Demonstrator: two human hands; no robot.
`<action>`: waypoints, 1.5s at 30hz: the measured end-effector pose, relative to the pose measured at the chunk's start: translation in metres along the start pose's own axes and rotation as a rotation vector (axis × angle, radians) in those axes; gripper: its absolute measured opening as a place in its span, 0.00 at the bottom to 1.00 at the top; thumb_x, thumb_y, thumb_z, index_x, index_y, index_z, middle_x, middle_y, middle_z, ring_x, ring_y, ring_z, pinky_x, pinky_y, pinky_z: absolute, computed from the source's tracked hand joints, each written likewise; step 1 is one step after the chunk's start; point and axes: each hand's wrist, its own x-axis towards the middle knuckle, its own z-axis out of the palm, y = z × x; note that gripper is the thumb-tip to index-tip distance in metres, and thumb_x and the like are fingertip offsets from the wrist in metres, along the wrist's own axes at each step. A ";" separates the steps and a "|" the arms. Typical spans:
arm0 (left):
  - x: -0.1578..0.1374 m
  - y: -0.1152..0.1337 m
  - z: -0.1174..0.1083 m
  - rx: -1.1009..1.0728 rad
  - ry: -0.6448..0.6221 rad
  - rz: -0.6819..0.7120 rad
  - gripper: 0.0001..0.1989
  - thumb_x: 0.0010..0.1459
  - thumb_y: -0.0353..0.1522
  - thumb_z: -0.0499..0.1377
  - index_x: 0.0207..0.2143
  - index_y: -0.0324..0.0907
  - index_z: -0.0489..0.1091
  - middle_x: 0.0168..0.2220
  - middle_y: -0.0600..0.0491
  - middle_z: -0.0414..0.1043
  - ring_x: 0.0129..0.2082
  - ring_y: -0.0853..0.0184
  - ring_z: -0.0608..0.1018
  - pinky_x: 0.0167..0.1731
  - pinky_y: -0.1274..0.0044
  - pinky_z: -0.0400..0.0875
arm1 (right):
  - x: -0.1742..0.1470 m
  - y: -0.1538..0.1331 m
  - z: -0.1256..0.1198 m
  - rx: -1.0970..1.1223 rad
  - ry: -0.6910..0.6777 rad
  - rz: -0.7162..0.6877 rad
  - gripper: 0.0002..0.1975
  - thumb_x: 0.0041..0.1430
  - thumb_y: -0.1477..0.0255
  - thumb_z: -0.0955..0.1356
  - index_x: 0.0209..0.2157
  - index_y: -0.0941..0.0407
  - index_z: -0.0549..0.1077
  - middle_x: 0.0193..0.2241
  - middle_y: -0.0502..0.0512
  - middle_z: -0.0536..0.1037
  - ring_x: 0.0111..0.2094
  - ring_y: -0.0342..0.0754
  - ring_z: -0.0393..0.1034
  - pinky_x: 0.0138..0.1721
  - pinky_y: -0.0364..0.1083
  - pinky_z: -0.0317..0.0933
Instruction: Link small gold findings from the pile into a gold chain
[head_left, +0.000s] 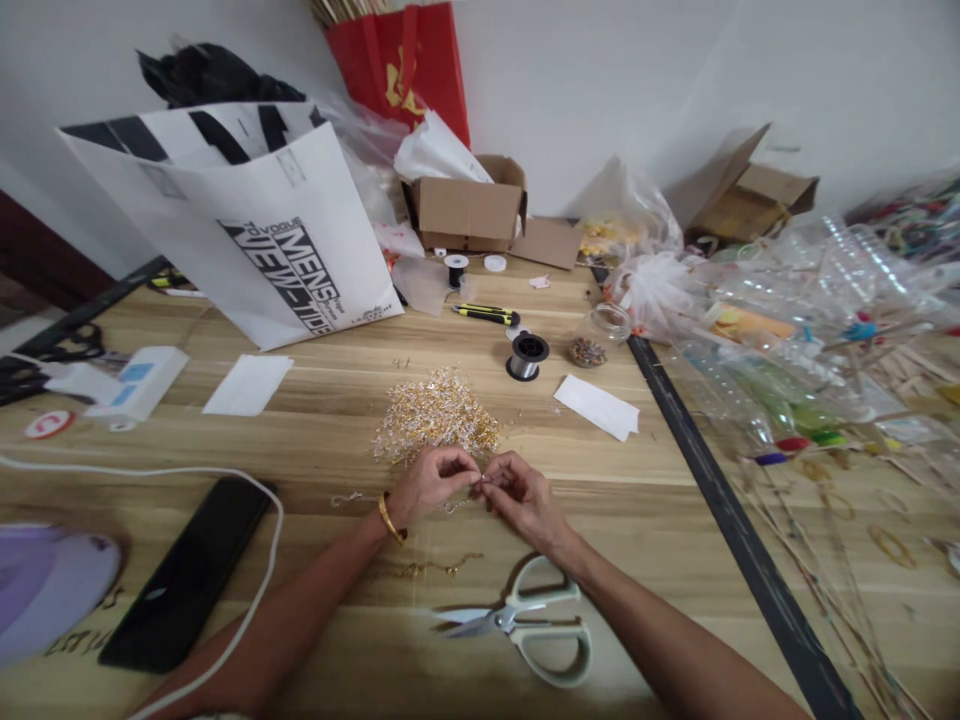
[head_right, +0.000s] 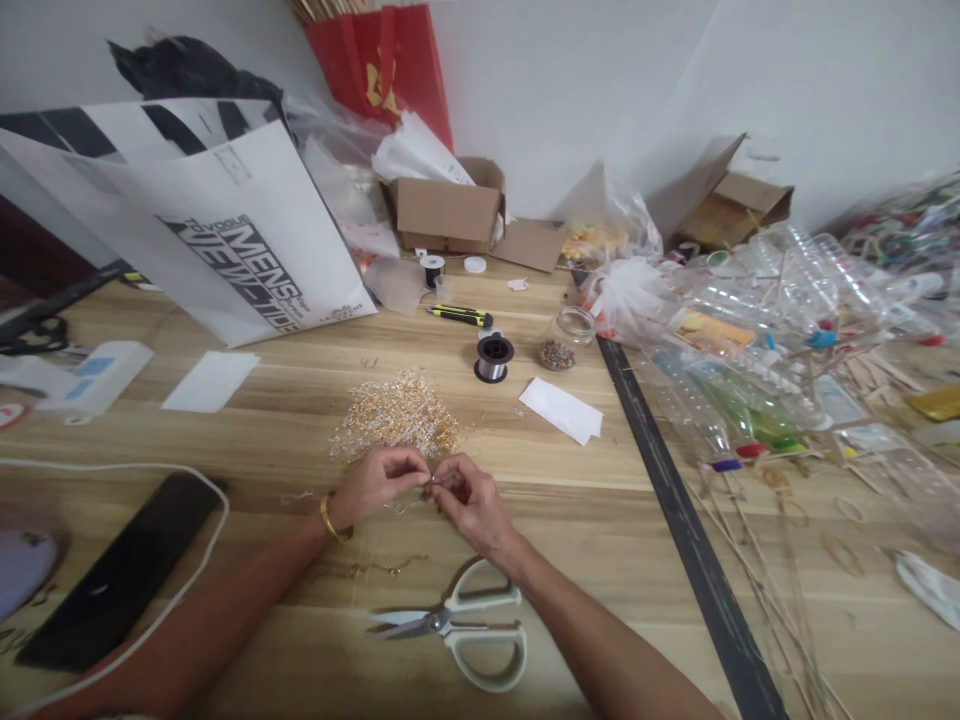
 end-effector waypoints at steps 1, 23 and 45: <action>0.000 0.000 0.000 0.012 0.002 0.001 0.07 0.51 0.32 0.60 0.25 0.36 0.71 0.23 0.53 0.72 0.24 0.71 0.72 0.27 0.81 0.66 | 0.000 0.000 0.000 -0.012 0.003 0.003 0.10 0.56 0.65 0.67 0.33 0.57 0.64 0.24 0.51 0.73 0.23 0.41 0.67 0.24 0.40 0.61; -0.001 -0.002 -0.002 0.080 -0.020 0.003 0.07 0.51 0.31 0.59 0.27 0.35 0.72 0.25 0.53 0.72 0.26 0.71 0.72 0.28 0.81 0.65 | -0.001 -0.004 -0.001 -0.067 0.009 -0.006 0.11 0.58 0.64 0.65 0.31 0.58 0.68 0.22 0.52 0.74 0.22 0.41 0.66 0.24 0.40 0.62; -0.001 -0.001 0.004 -0.127 -0.005 -0.029 0.14 0.47 0.31 0.63 0.37 0.36 0.69 0.28 0.52 0.70 0.29 0.70 0.73 0.32 0.77 0.69 | 0.000 -0.004 -0.002 -0.049 0.016 -0.008 0.13 0.60 0.62 0.63 0.32 0.58 0.66 0.22 0.51 0.72 0.22 0.41 0.66 0.23 0.40 0.62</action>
